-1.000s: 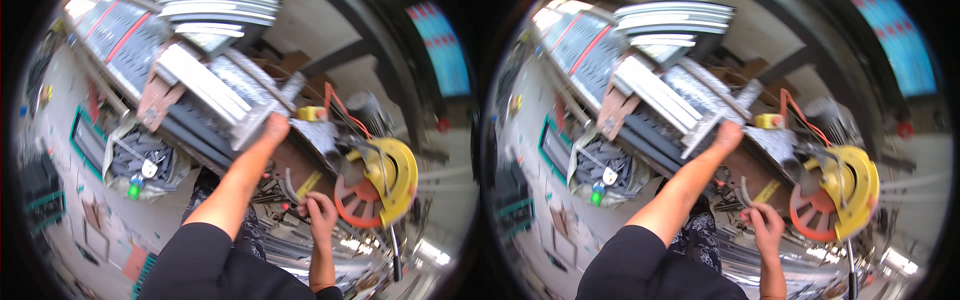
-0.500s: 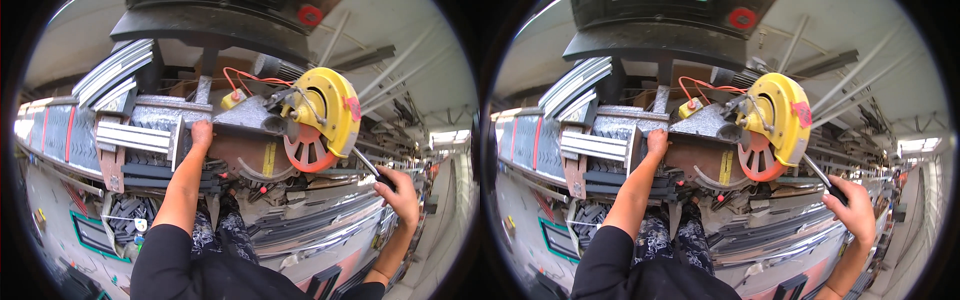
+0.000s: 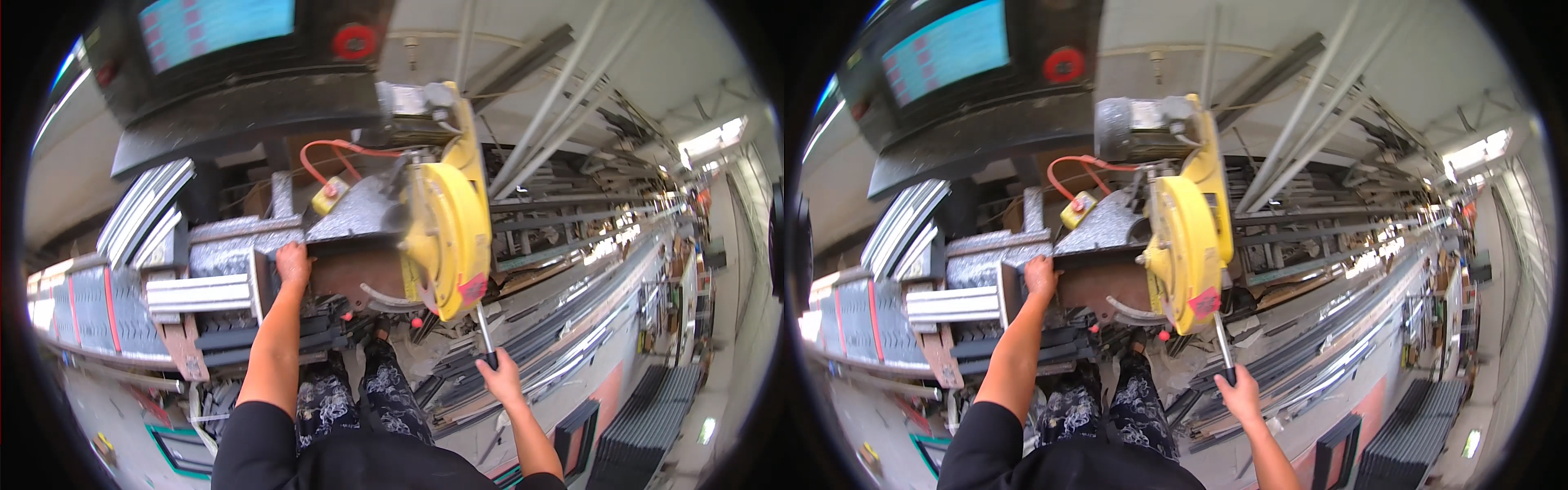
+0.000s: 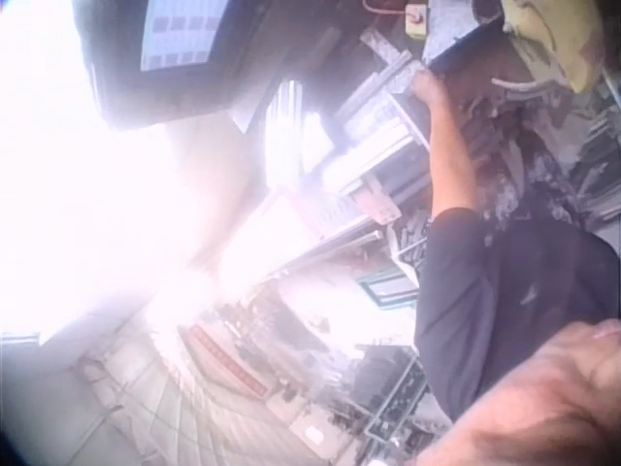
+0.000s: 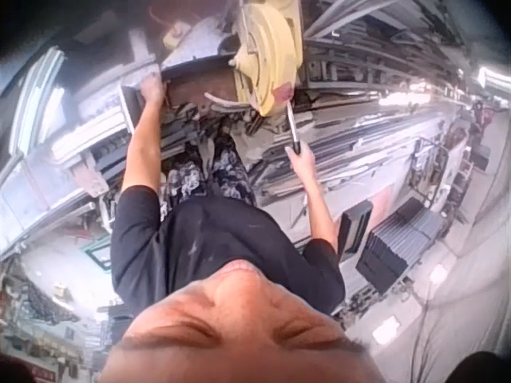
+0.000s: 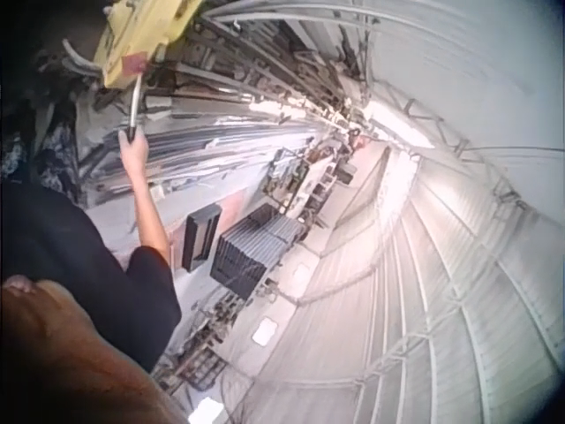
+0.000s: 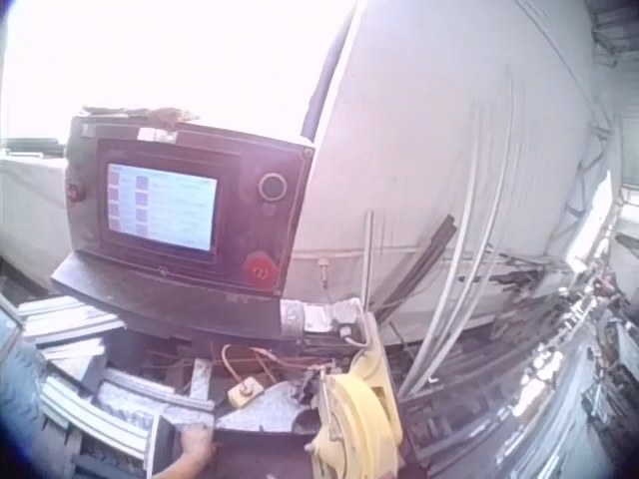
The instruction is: The person cuts metal profiles using a circular saw and then moves them to a stack of window frames on the floor.
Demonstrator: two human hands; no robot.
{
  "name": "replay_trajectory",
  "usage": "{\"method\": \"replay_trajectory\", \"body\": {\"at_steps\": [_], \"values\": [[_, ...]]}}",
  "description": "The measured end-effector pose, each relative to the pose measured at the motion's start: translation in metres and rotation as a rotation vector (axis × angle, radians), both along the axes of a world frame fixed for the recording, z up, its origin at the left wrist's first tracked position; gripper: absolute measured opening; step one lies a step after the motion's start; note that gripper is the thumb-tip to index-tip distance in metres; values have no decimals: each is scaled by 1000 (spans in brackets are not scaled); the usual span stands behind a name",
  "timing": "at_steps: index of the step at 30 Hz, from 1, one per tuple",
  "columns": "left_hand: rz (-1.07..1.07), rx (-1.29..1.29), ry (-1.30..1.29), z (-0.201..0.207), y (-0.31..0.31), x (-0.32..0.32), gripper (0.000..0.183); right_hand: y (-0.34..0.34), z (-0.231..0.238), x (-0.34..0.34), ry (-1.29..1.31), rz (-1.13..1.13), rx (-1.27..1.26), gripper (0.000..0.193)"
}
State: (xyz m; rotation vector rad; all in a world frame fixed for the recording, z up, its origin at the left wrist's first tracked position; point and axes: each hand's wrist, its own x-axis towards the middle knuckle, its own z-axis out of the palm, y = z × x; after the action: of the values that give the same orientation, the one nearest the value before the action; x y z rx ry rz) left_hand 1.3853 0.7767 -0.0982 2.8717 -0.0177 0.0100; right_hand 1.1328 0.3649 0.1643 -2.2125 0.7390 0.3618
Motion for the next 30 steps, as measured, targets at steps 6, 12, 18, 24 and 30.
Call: {"method": "replay_trajectory", "body": {"at_steps": [6,12,18,24,30], "values": [[4,25,-74,2,22,-4,38,0,-42,2,18,52,-104,35],[-70,-10,-104,1,-6,-3,37,-11,-29,-10,-58,40,-218,31],[-35,51,-11,-11,16,1,41,-5,-47,-10,-1,126,-174,32],[-50,9,-8,-4,12,1,37,-9,-70,-20,-60,115,-242,29],[-64,31,-3,3,8,4,38,-9,-83,-20,-68,122,-213,28]]}}
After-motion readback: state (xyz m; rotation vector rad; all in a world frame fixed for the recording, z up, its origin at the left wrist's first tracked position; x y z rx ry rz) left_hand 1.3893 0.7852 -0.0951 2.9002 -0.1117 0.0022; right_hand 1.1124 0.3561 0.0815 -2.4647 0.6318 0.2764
